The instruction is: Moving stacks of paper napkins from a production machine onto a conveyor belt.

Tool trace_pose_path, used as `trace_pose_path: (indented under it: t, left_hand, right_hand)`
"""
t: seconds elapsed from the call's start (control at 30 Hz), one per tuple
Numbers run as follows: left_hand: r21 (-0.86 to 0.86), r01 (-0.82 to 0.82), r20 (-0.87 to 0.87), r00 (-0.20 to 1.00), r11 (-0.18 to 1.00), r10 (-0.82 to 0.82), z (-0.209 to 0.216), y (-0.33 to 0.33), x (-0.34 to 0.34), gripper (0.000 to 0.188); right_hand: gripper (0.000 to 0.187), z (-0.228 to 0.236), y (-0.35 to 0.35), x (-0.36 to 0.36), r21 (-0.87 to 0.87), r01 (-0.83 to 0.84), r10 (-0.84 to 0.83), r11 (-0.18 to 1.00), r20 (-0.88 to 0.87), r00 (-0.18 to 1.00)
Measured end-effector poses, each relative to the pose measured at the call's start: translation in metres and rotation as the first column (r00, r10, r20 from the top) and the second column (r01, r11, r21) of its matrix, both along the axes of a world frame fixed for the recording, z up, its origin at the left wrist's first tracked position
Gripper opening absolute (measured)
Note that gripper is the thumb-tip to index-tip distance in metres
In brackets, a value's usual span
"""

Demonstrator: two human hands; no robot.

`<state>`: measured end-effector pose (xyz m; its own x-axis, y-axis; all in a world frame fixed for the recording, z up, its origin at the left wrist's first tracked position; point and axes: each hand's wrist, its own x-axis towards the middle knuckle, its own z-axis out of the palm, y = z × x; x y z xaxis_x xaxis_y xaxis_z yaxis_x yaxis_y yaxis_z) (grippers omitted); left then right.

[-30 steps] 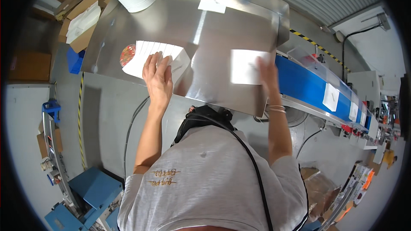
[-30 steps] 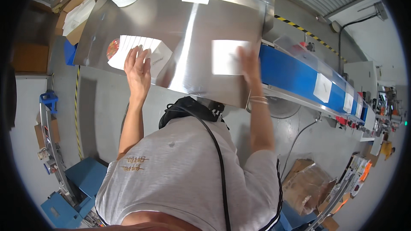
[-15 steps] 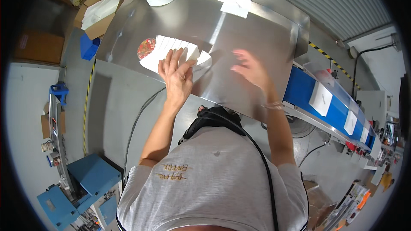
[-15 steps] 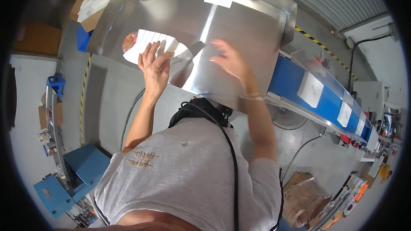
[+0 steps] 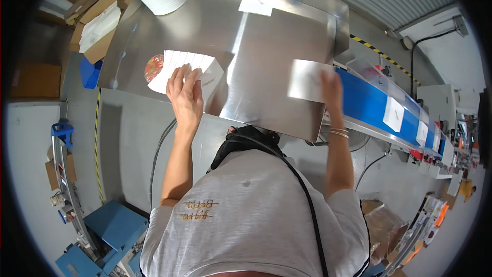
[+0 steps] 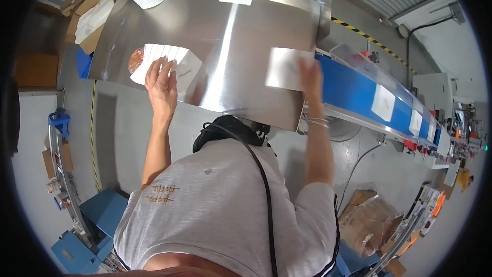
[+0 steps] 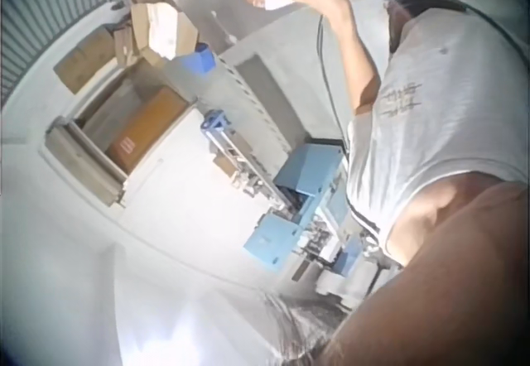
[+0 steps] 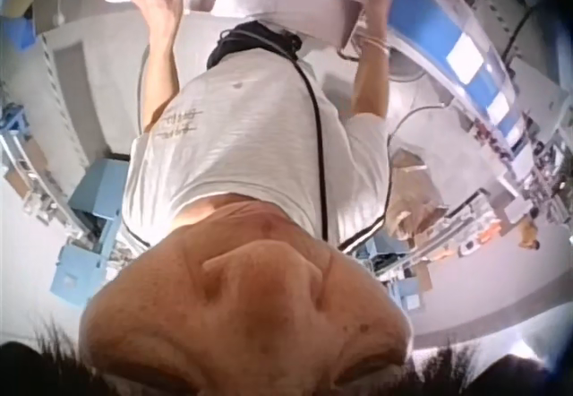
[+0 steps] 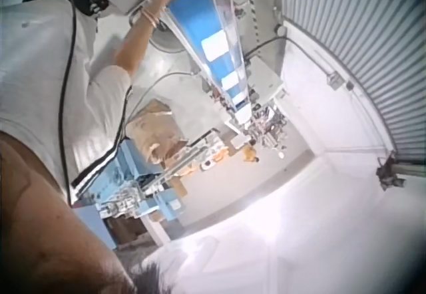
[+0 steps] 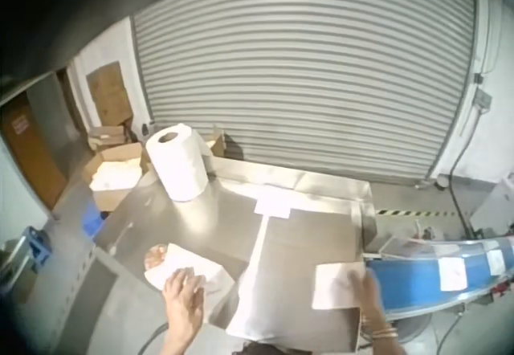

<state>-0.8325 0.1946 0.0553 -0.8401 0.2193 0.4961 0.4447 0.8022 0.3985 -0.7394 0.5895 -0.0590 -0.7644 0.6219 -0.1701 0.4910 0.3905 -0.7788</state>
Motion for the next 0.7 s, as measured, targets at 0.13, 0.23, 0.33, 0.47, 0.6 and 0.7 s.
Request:
trace_pose_path:
  t: [0.13, 0.23, 0.33, 0.47, 0.6, 0.7]
  left_hand:
    - [0.067, 0.039, -0.013, 0.999, 0.997, -0.039, -0.002, 0.003, 0.000, 0.029]
    - [0.094, 0.039, -0.008, 0.999, 0.995, -0.038, -0.003, 0.006, 0.000, 0.030]
    - [0.099, 0.004, 0.034, 0.999, 0.995, -0.007, -0.004, 0.006, 0.005, 0.031]
    - [0.061, 0.039, 0.048, 0.998, 0.997, -0.042, -0.004, 0.007, 0.007, 0.030]
    - [0.047, 0.086, 0.078, 0.993, 0.995, -0.090, 0.002, 0.011, 0.001, 0.032]
    - [0.007, -0.017, 0.036, 0.999, 1.000, 0.017, 0.000, 0.005, -0.005, 0.038]
  right_hand:
    - [0.068, 0.020, 0.080, 0.047, 0.438, 0.128, -0.230, 0.890, 0.188, 0.955]
    - [0.063, 0.056, 0.040, 0.041, 0.877, 0.188, -0.477, 0.442, 0.053, 0.877]
    - [0.053, 0.065, -0.015, -0.007, 0.362, -0.130, 0.174, 0.923, -0.093, 0.980]
    - [0.053, 0.083, -0.139, -0.080, -0.082, -0.736, 0.693, 0.672, -0.280, 0.664]
    - [0.051, 0.059, -0.178, -0.129, 0.037, -0.859, 0.815, 0.511, -0.340, 0.470]
    - [0.045, 0.075, -0.171, -0.113, -0.166, -0.822, 0.753, 0.545, -0.335, 0.567]
